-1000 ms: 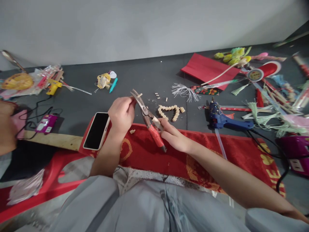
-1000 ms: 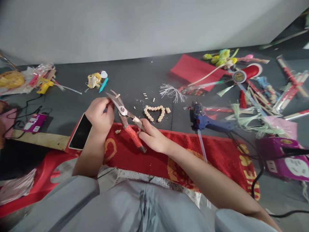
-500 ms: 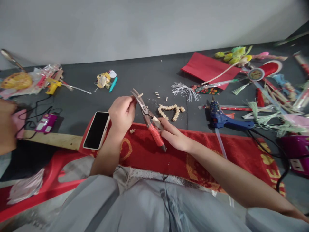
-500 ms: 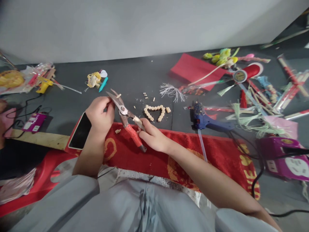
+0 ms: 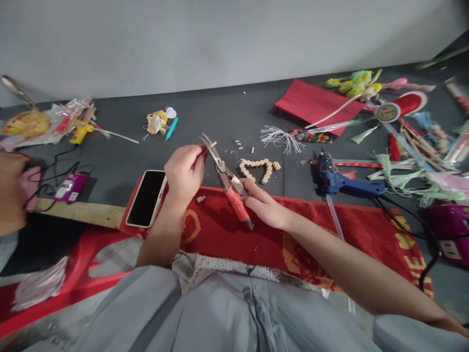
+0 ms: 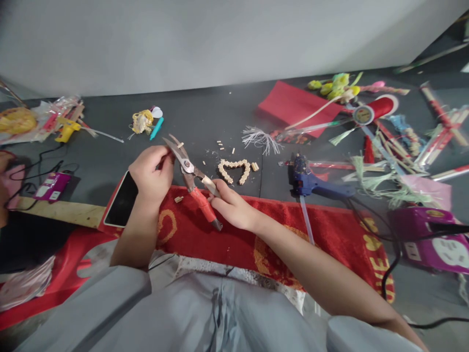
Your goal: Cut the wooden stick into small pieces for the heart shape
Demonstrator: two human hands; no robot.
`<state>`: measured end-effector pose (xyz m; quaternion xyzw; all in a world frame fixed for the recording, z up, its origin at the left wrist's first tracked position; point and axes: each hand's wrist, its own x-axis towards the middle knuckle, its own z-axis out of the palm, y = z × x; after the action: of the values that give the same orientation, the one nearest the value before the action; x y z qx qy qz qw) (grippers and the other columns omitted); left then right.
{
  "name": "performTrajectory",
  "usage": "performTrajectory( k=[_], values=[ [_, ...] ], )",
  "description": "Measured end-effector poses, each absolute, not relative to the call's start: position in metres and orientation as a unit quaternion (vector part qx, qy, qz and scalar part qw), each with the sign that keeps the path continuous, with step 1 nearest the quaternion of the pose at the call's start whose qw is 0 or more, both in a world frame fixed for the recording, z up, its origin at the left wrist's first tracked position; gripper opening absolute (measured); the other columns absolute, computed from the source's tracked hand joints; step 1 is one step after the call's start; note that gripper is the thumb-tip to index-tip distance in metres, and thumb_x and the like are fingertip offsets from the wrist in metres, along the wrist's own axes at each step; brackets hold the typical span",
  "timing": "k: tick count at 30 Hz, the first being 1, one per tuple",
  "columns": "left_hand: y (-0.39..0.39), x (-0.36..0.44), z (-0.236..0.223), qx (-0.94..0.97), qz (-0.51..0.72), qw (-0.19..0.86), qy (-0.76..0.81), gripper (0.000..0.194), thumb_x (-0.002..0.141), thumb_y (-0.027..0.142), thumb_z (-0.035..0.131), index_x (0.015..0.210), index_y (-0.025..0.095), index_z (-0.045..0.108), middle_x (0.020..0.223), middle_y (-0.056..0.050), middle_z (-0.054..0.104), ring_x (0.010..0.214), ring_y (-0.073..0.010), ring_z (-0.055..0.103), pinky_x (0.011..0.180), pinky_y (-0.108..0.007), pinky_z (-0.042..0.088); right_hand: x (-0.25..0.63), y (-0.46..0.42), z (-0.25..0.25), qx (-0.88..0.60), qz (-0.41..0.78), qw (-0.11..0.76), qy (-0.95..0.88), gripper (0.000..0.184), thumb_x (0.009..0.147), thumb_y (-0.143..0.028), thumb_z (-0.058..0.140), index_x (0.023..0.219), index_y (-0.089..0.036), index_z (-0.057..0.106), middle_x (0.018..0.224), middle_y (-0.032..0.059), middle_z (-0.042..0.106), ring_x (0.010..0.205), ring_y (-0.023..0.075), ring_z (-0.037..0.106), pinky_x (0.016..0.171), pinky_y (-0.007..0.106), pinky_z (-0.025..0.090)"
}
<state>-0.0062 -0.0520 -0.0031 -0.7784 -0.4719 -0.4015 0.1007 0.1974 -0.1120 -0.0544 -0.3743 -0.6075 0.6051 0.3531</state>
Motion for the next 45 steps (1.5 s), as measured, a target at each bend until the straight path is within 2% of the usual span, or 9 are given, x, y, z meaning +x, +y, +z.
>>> performTrajectory(
  k=[26, 34, 37, 39, 42, 45],
  values=[
    [-0.0516, -0.0063, -0.0046, -0.780, -0.405, 0.074, -0.472, 0.014, 0.090, 0.019, 0.053, 0.087, 0.019, 0.067, 0.083, -0.003, 0.072, 0.081, -0.0133, 0.067, 0.077, -0.024, 0.051, 0.1959, -0.1117, -0.0534, -0.373, 0.624, 0.346, -0.593, 0.022, 0.083, -0.033, 0.046, 0.101, -0.021, 0.046, 0.090, 0.0022, 0.054, 0.084, 0.0167, 0.048, 0.085, 0.036, 0.042],
    [-0.0511, -0.0071, -0.0055, -0.779, -0.404, 0.075, -0.473, 0.015, 0.090, 0.019, 0.053, 0.087, 0.019, 0.068, 0.085, -0.003, 0.073, 0.082, -0.0135, 0.068, 0.078, -0.024, 0.051, 0.1947, -0.1115, -0.0539, -0.384, 0.625, 0.342, -0.587, 0.021, 0.088, -0.033, 0.044, 0.103, -0.020, 0.049, 0.091, 0.0027, 0.056, 0.087, 0.0175, 0.050, 0.086, 0.035, 0.042],
    [-0.0507, -0.0072, -0.0060, -0.779, -0.406, 0.081, -0.470, 0.015, 0.090, 0.019, 0.053, 0.087, 0.019, 0.068, 0.084, -0.003, 0.073, 0.081, -0.0135, 0.068, 0.077, -0.024, 0.051, 0.1938, -0.1123, -0.0527, -0.398, 0.608, 0.350, -0.591, 0.023, 0.093, -0.040, 0.041, 0.100, -0.020, 0.050, 0.092, 0.0035, 0.056, 0.090, 0.0186, 0.051, 0.088, 0.036, 0.042],
    [-0.0504, -0.0072, -0.0062, -0.779, -0.408, 0.087, -0.468, 0.015, 0.090, 0.019, 0.053, 0.085, 0.019, 0.068, 0.083, -0.003, 0.073, 0.080, -0.0134, 0.068, 0.076, -0.024, 0.051, 0.1941, -0.1130, -0.0516, -0.395, 0.600, 0.357, -0.598, 0.031, 0.095, -0.050, 0.039, 0.095, -0.021, 0.050, 0.092, 0.0039, 0.055, 0.090, 0.0192, 0.050, 0.088, 0.037, 0.043],
    [-0.0501, -0.0076, -0.0062, -0.778, -0.404, 0.081, -0.474, 0.015, 0.090, 0.020, 0.054, 0.085, 0.020, 0.068, 0.084, -0.003, 0.074, 0.081, -0.0138, 0.069, 0.077, -0.024, 0.052, 0.1959, -0.1133, -0.0498, -0.389, 0.602, 0.356, -0.600, 0.042, 0.090, -0.064, 0.043, 0.091, -0.022, 0.047, 0.090, 0.0037, 0.053, 0.090, 0.0196, 0.049, 0.084, 0.036, 0.043],
    [-0.0499, -0.0078, -0.0056, -0.779, -0.396, 0.075, -0.481, 0.015, 0.090, 0.021, 0.054, 0.086, 0.020, 0.068, 0.085, -0.003, 0.074, 0.082, -0.0141, 0.069, 0.078, -0.025, 0.052, 0.1977, -0.1130, -0.0478, -0.383, 0.618, 0.330, -0.603, 0.049, 0.081, -0.069, 0.054, 0.093, -0.022, 0.045, 0.084, 0.0015, 0.048, 0.081, 0.0174, 0.046, 0.073, 0.033, 0.042]
  ],
)
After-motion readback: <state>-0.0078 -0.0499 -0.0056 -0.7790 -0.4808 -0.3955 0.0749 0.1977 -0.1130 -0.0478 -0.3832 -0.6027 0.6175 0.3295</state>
